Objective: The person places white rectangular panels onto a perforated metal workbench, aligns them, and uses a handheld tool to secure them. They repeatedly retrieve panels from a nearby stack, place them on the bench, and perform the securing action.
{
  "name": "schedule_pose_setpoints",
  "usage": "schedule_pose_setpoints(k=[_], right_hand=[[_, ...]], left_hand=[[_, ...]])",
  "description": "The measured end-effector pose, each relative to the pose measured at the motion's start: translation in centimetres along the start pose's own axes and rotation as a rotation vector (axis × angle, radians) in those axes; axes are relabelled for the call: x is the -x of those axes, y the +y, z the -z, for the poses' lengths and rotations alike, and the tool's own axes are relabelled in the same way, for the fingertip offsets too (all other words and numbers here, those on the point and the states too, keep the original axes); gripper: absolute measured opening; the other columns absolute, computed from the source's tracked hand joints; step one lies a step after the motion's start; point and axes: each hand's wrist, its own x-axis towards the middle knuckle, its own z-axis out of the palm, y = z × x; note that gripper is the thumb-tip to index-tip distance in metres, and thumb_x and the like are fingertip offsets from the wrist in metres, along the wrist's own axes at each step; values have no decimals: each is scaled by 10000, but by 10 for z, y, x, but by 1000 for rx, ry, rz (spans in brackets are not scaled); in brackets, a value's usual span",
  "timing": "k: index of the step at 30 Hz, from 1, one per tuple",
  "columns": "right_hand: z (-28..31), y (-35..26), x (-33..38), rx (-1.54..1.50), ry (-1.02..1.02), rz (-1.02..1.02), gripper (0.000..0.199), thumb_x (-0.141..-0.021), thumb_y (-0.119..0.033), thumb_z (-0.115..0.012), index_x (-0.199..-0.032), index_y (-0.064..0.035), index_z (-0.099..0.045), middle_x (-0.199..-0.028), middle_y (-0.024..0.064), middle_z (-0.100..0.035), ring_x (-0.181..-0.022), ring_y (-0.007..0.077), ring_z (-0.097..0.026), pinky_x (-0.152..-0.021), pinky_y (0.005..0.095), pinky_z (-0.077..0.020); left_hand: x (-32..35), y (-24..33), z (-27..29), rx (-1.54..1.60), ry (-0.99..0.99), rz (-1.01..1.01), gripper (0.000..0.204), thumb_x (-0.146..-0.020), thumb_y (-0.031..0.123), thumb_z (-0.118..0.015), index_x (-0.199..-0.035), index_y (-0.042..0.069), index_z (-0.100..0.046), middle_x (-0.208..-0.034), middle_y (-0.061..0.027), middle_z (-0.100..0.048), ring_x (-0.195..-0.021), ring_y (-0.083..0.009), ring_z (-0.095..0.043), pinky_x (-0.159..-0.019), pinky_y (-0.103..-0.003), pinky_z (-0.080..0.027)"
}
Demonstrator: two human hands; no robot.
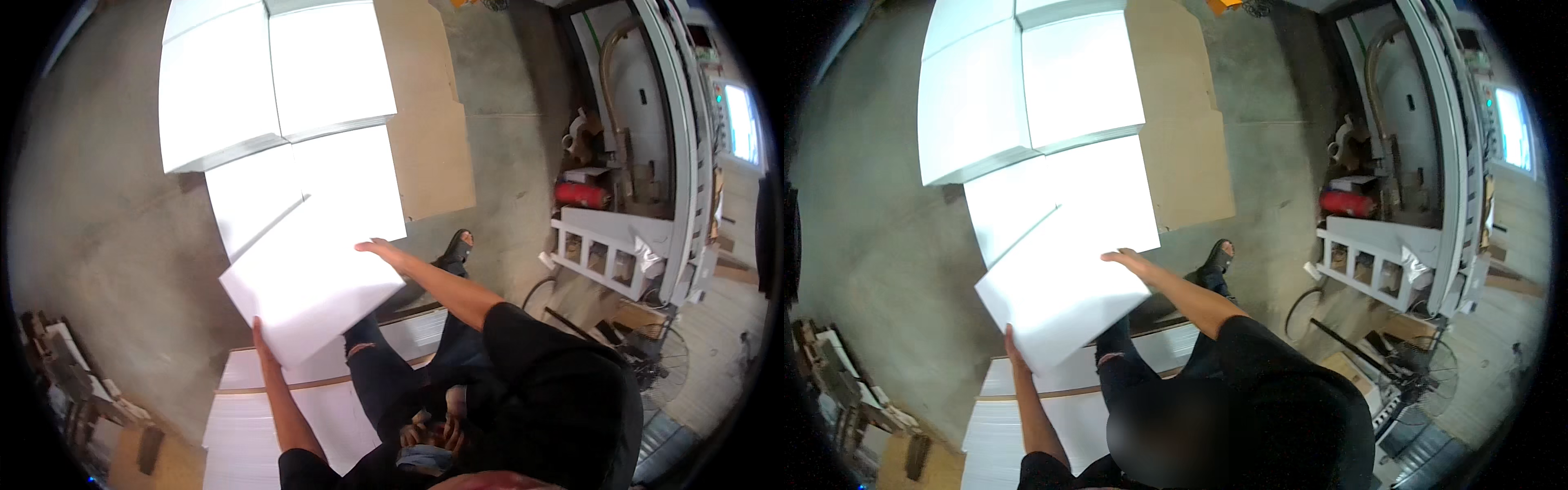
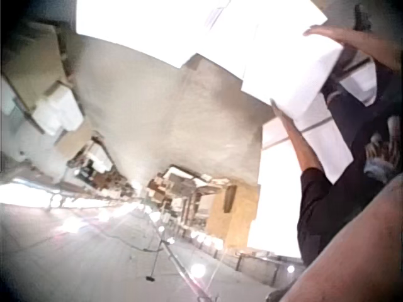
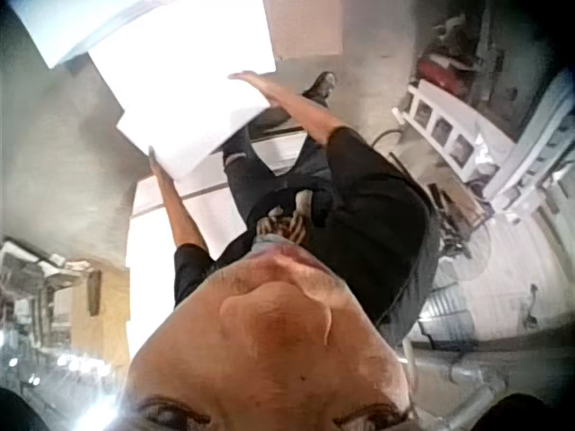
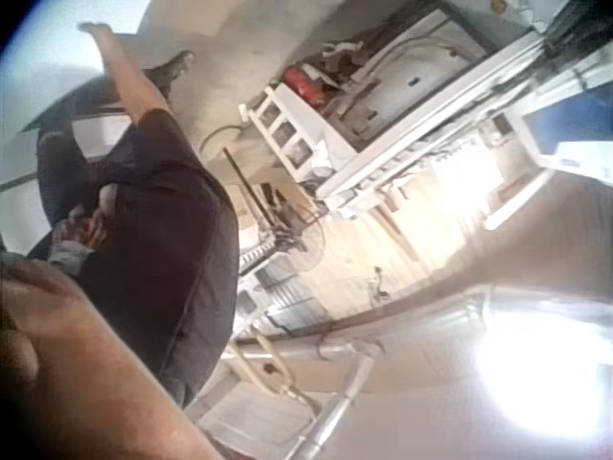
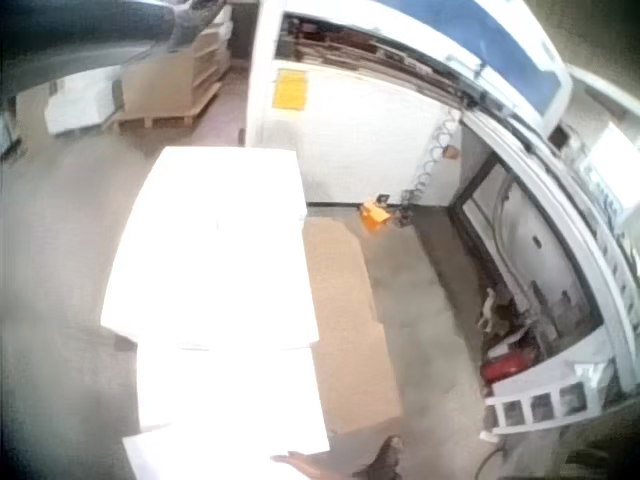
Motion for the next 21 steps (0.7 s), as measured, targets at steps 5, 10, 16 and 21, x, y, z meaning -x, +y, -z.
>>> schedule_pose_setpoints(k=[5,10,16,21], right_hand=[[117,41,144,-381,-117,77,817,-869,-490,-716,-1406,79,-479,-1263,224,-606,-1137,301,-605,-931,396,-510],[265,77,308,-427,61,392,882,-861,-457,-708,-1485,73,-377,-1364,229,-547,-1256,313,-532,-1059,411,-423],[391,157,460,-601,309,625,776,-861,-434,-689,-1414,63,-467,-1280,188,-592,-1179,265,-567,-1006,383,-454],[429,207,566,-784,575,729,694,-843,-445,-693,-1307,51,-551,-1150,146,-642,-1050,208,-612,-874,357,-497]], left_hand=[[76,-36,-80,-279,97,-109,612,-967,460,-598,-1339,-25,-583,-1290,-120,-619,-1178,-219,-579,-1046,-364,-437],[169,-83,-248,-337,-194,-126,497,-943,456,-620,-1131,-2,-657,-1005,-86,-674,-864,-184,-643,-770,-329,-526],[277,-114,-441,-368,-513,-40,581,-934,429,-618,-1284,-32,-571,-1111,-127,-660,-953,-217,-645,-797,-330,-515],[321,-137,-567,-415,-723,45,619,-897,441,-664,-1280,-38,-580,-1131,-158,-684,-991,-265,-688,-857,-399,-568]])
